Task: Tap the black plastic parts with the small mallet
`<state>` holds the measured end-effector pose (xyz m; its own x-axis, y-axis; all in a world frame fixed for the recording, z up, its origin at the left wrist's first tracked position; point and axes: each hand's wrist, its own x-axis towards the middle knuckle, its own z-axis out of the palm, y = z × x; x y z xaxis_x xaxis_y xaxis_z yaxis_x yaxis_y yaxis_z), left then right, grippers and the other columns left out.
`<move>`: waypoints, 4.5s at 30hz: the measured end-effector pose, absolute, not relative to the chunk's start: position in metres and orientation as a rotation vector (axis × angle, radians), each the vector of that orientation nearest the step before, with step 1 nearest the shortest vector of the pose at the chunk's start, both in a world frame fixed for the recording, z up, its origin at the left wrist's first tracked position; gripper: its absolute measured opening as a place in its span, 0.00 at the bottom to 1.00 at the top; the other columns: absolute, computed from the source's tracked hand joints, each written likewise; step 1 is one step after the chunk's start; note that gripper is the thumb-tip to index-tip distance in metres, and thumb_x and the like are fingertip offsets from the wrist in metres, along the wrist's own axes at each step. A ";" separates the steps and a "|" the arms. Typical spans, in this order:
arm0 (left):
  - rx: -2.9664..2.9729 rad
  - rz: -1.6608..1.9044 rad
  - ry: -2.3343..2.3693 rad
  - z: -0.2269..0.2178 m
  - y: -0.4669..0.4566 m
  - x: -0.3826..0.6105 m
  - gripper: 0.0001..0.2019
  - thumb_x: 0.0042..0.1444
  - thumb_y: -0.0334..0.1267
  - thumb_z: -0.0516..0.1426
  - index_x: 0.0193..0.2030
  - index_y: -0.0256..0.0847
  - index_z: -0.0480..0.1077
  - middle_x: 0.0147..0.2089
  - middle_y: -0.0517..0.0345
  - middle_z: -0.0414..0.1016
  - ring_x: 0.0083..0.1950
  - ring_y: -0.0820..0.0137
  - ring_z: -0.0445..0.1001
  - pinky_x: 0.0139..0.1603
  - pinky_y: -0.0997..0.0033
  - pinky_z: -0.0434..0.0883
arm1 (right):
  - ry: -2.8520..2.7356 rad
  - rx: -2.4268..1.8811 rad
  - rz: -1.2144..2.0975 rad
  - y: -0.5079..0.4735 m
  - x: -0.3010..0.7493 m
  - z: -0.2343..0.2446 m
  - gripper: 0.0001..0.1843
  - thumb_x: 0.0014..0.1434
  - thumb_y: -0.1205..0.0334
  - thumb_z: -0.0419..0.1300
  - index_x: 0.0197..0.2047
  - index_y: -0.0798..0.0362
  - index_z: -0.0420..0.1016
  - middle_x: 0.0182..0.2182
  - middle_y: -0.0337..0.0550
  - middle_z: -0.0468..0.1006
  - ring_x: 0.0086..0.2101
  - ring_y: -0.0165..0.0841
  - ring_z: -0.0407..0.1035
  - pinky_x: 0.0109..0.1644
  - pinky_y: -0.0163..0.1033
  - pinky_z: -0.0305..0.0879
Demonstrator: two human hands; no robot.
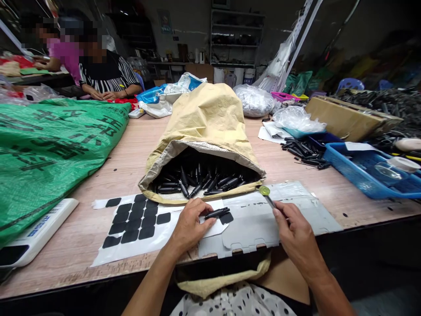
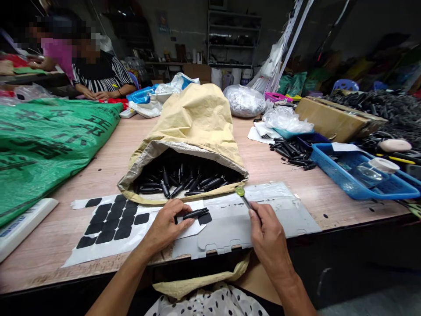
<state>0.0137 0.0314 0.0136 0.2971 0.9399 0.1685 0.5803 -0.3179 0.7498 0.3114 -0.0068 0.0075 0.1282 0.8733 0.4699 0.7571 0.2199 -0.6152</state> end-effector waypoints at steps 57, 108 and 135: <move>2.043 0.828 1.312 0.024 0.023 0.015 0.20 0.74 0.43 0.43 0.30 0.43 0.62 0.34 0.56 0.68 0.40 0.64 0.67 0.46 0.62 0.66 | -1.721 -1.875 -0.481 0.009 0.322 -0.018 0.18 0.66 0.66 0.55 0.54 0.47 0.80 0.38 0.44 0.77 0.38 0.38 0.66 0.42 0.41 0.59; 2.736 0.221 1.862 0.038 0.090 -0.054 0.17 0.55 0.25 0.57 0.45 0.46 0.82 0.48 0.47 0.71 0.47 0.54 0.68 0.47 0.56 0.70 | -1.716 -1.855 -0.543 0.009 0.321 -0.020 0.17 0.64 0.67 0.59 0.54 0.46 0.79 0.38 0.41 0.77 0.38 0.38 0.65 0.42 0.41 0.58; 1.966 0.796 1.377 0.010 0.031 0.012 0.06 0.55 0.35 0.64 0.41 0.42 0.76 0.39 0.57 0.74 0.45 0.63 0.72 0.48 0.64 0.68 | -1.787 -1.280 0.330 -0.015 0.262 0.023 0.20 0.70 0.66 0.53 0.62 0.47 0.73 0.44 0.46 0.78 0.45 0.35 0.73 0.50 0.40 0.72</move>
<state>0.0117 0.0311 0.0104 0.2807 0.9507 0.1321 0.5885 -0.2792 0.7587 0.2616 -0.0150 0.0231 -0.0739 0.8619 0.5017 0.6260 0.4317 -0.6495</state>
